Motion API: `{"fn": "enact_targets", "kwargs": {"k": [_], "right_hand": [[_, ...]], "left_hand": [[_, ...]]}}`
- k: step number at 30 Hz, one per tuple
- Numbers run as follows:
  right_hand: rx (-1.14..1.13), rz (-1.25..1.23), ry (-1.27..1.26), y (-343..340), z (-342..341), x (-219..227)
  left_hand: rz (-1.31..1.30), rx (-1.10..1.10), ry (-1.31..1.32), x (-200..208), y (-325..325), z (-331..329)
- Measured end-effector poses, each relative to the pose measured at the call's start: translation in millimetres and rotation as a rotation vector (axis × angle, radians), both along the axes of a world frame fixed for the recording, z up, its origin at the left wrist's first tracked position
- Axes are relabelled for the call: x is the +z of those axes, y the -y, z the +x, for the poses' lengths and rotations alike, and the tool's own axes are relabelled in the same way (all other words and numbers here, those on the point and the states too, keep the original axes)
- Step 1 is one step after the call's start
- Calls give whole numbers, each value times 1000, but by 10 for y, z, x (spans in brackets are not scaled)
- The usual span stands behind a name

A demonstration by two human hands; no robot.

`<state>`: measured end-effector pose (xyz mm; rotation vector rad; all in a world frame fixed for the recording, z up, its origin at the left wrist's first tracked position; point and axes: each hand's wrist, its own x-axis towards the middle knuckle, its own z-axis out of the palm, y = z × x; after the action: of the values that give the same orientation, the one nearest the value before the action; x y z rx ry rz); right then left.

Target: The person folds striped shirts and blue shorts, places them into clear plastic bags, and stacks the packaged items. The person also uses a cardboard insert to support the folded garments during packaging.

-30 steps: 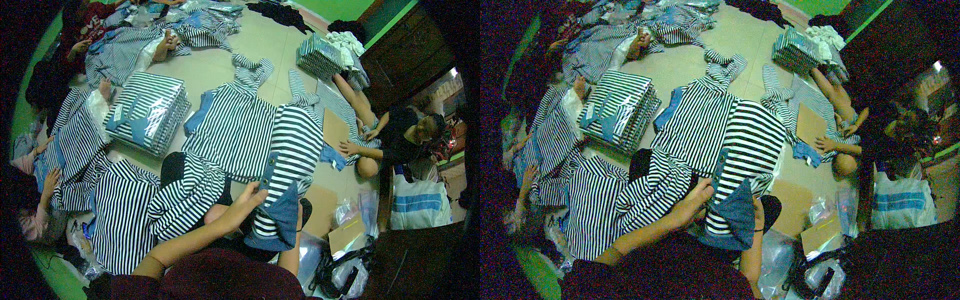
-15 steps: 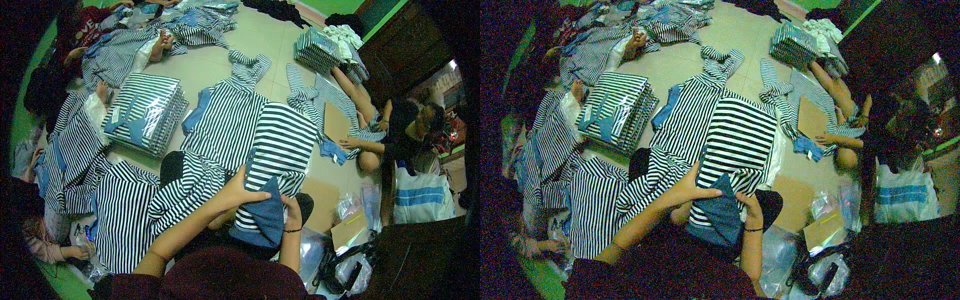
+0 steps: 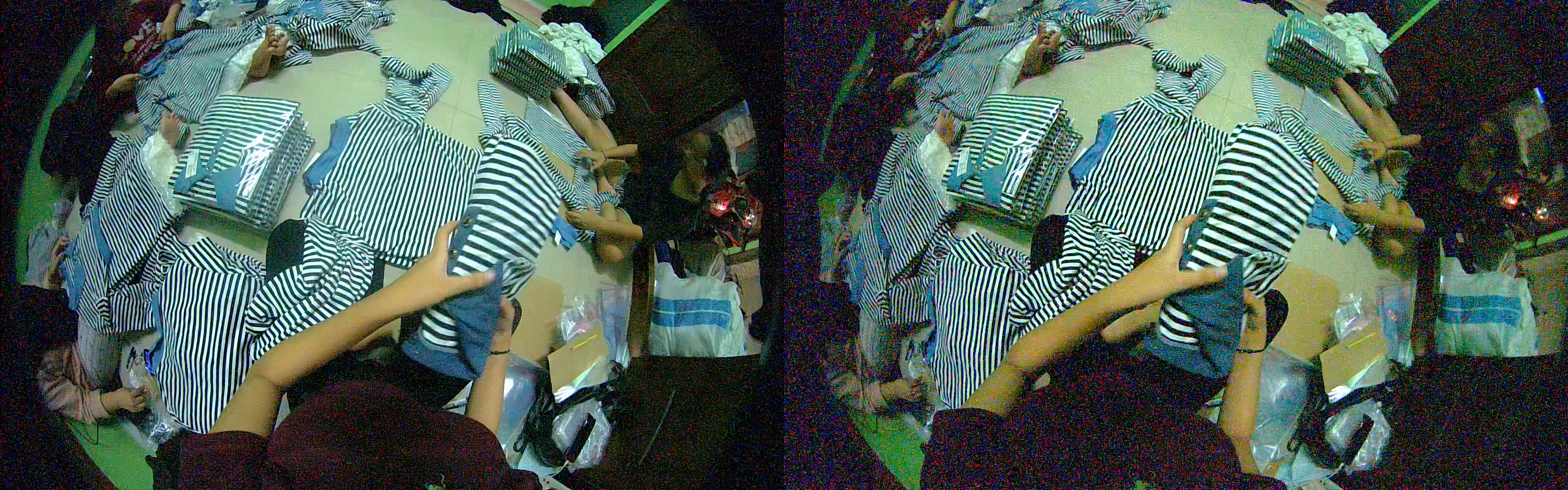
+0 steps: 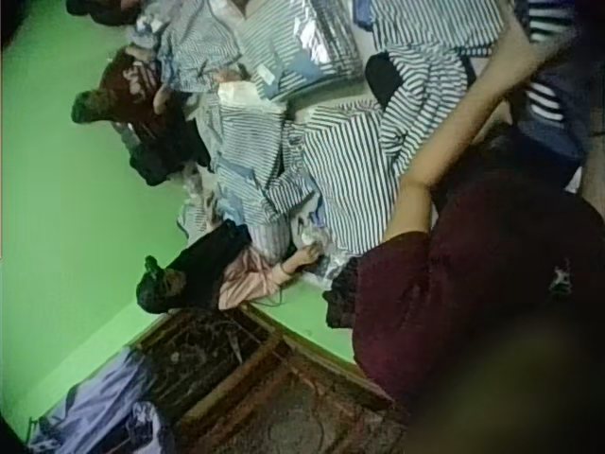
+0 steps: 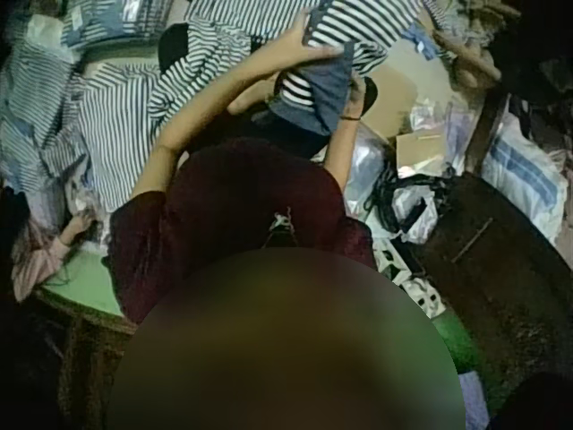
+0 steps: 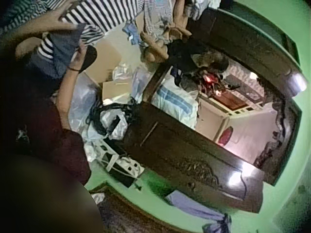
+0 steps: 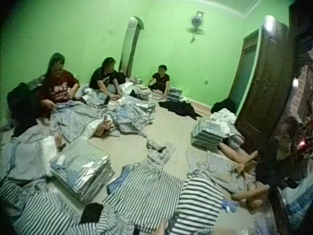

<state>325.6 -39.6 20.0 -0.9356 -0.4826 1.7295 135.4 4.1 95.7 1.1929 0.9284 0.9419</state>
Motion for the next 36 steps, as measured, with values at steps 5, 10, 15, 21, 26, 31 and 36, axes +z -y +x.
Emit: {"fn": "enact_targets", "kwargs": {"k": [5, 10, 15, 21, 26, 31, 36], "right_hand": [[-116, 82, 6, -93, 88, 88], [-197, 126, -4, -123, 304, 63], [-228, 114, -14, -69, 424, -13], [-232, 26, -47, 211, 498, -233], [-165, -69, -117, 371, 451, -416], [189, -36, -94, 137, 229, -419], [105, 21, -83, 109, 52, -323]], "left_hand": [[-125, 264, 110, -279, 87, -232], [-1093, -40, 395, -742, 625, -509], [-1168, -210, 756, -715, 852, -129], [-748, 211, 552, -367, 635, 1], [2, 128, -232, -238, 518, 74], [-270, 170, 39, -378, 527, 32], [-608, 205, 142, -610, 483, -72]]}}
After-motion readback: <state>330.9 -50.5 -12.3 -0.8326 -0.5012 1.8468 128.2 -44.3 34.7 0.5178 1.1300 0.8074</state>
